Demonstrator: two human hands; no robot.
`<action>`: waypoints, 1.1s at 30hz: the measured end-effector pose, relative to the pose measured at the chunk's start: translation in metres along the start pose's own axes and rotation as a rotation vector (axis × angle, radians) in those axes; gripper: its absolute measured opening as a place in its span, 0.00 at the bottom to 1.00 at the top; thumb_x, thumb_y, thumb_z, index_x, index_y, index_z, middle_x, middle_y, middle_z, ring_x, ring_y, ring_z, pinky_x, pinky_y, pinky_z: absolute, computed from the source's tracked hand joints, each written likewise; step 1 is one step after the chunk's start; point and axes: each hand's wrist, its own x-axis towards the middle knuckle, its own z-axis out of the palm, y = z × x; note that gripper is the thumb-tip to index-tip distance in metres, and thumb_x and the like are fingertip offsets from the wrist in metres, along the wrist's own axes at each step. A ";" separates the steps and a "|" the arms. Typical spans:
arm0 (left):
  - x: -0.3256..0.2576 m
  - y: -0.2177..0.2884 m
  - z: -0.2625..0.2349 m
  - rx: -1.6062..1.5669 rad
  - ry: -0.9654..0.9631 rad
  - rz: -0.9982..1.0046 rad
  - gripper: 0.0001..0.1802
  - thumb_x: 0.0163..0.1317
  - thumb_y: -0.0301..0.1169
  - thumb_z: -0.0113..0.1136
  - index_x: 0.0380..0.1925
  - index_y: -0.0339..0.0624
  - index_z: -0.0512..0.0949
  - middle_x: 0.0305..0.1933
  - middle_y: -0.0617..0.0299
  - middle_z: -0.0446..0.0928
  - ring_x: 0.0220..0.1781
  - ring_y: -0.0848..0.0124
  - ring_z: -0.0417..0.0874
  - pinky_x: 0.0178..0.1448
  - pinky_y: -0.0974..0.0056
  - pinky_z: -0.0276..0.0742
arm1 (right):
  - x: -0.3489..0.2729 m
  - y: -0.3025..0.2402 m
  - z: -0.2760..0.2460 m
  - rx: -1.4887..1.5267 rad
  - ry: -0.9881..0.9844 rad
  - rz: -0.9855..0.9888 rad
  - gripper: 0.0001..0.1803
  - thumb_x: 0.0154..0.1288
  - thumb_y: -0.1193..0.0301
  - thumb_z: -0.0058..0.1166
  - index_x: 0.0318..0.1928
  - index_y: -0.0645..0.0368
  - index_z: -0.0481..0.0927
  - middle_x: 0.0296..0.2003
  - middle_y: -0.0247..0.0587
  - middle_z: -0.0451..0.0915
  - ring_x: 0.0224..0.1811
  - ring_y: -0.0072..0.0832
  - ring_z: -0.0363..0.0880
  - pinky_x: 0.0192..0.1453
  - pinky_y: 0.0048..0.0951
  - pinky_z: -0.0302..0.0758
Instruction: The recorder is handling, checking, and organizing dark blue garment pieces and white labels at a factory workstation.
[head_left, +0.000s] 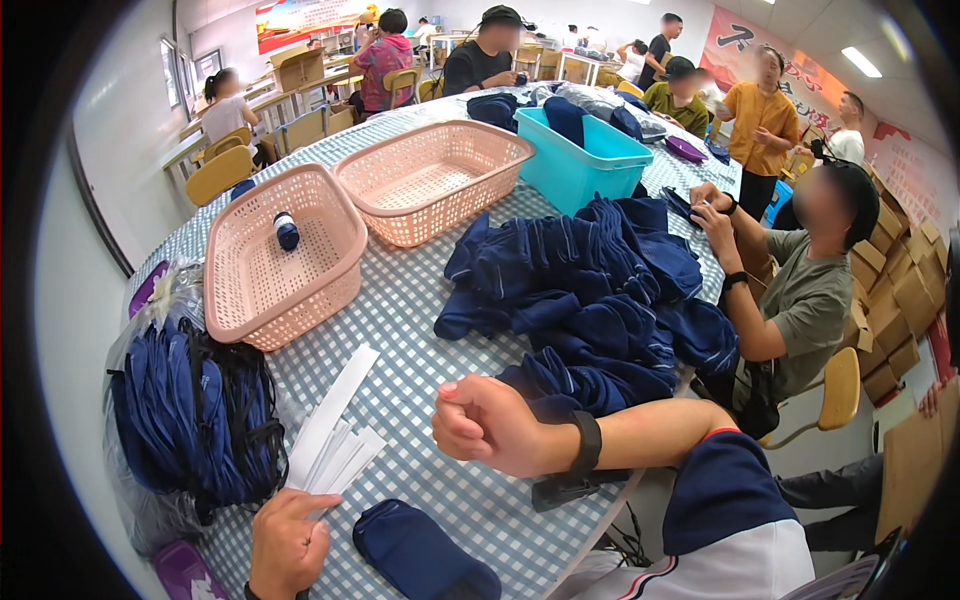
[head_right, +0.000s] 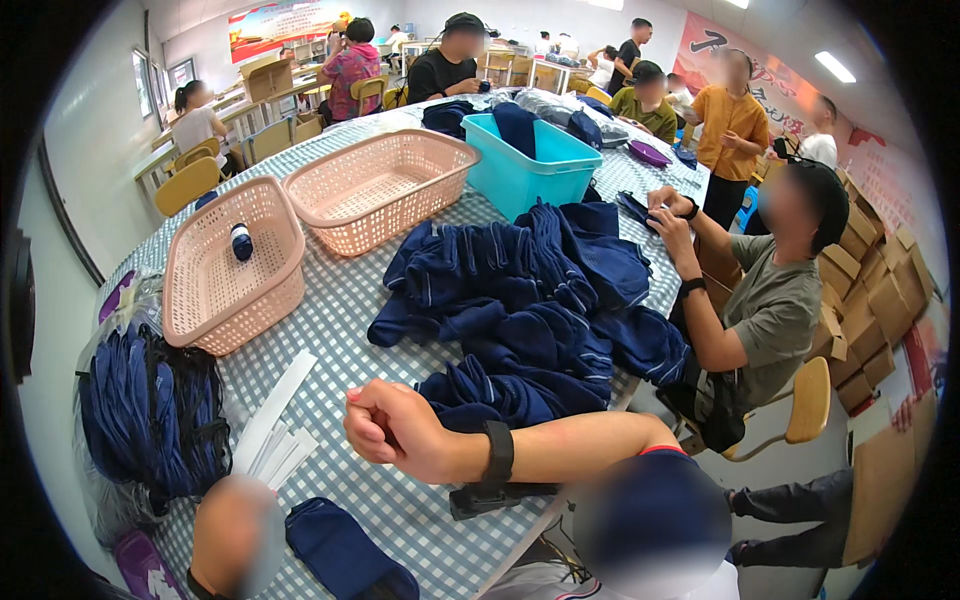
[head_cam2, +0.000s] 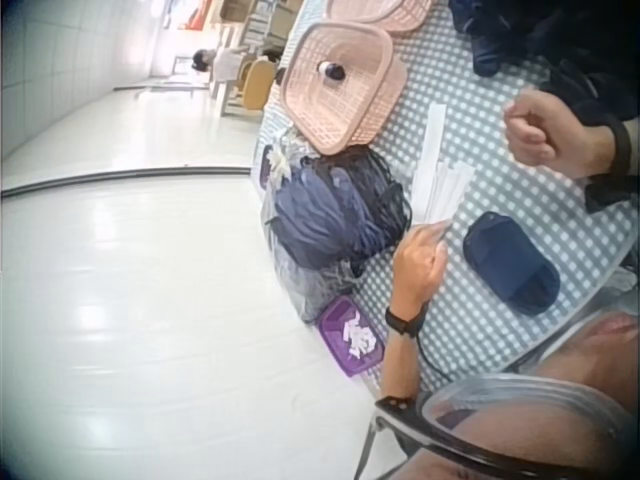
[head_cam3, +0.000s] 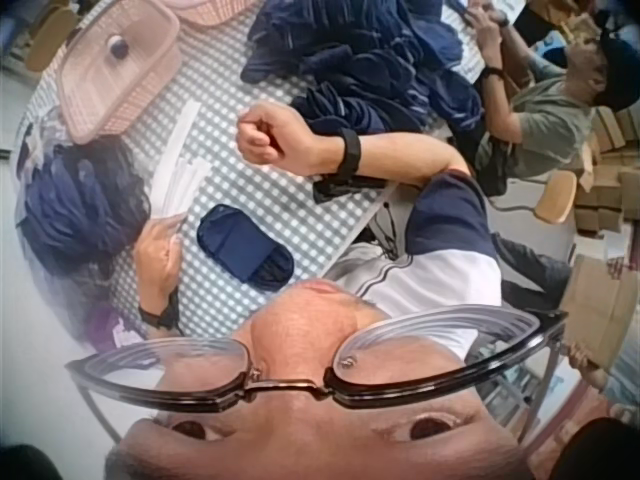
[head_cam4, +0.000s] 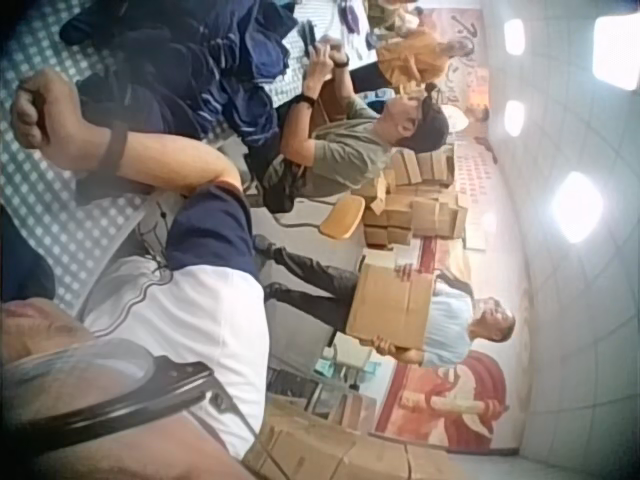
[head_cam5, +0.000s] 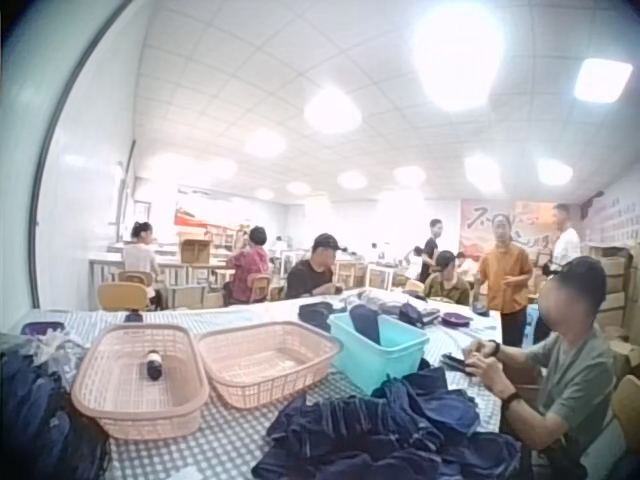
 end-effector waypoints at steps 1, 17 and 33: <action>0.001 0.000 0.000 0.003 0.004 -0.003 0.11 0.46 0.23 0.53 0.09 0.32 0.71 0.41 0.55 0.86 0.38 0.57 0.80 0.42 0.57 0.76 | 0.001 -0.001 0.000 -0.004 -0.008 -0.004 0.26 0.72 0.66 0.35 0.12 0.53 0.62 0.09 0.33 0.62 0.12 0.21 0.56 0.18 0.23 0.56; 0.002 -0.003 0.003 0.013 0.014 0.005 0.10 0.46 0.22 0.54 0.09 0.32 0.71 0.41 0.55 0.86 0.37 0.58 0.80 0.41 0.57 0.76 | 0.000 -0.002 -0.001 -0.021 -0.008 -0.017 0.26 0.71 0.67 0.35 0.12 0.53 0.62 0.09 0.33 0.62 0.11 0.21 0.56 0.18 0.23 0.56; -0.004 -0.017 0.004 0.018 -0.005 0.003 0.12 0.47 0.24 0.56 0.09 0.33 0.71 0.43 0.55 0.86 0.37 0.58 0.80 0.40 0.58 0.75 | 0.000 -0.003 0.000 -0.024 -0.020 -0.003 0.25 0.70 0.68 0.33 0.12 0.53 0.62 0.09 0.32 0.61 0.12 0.21 0.56 0.19 0.23 0.57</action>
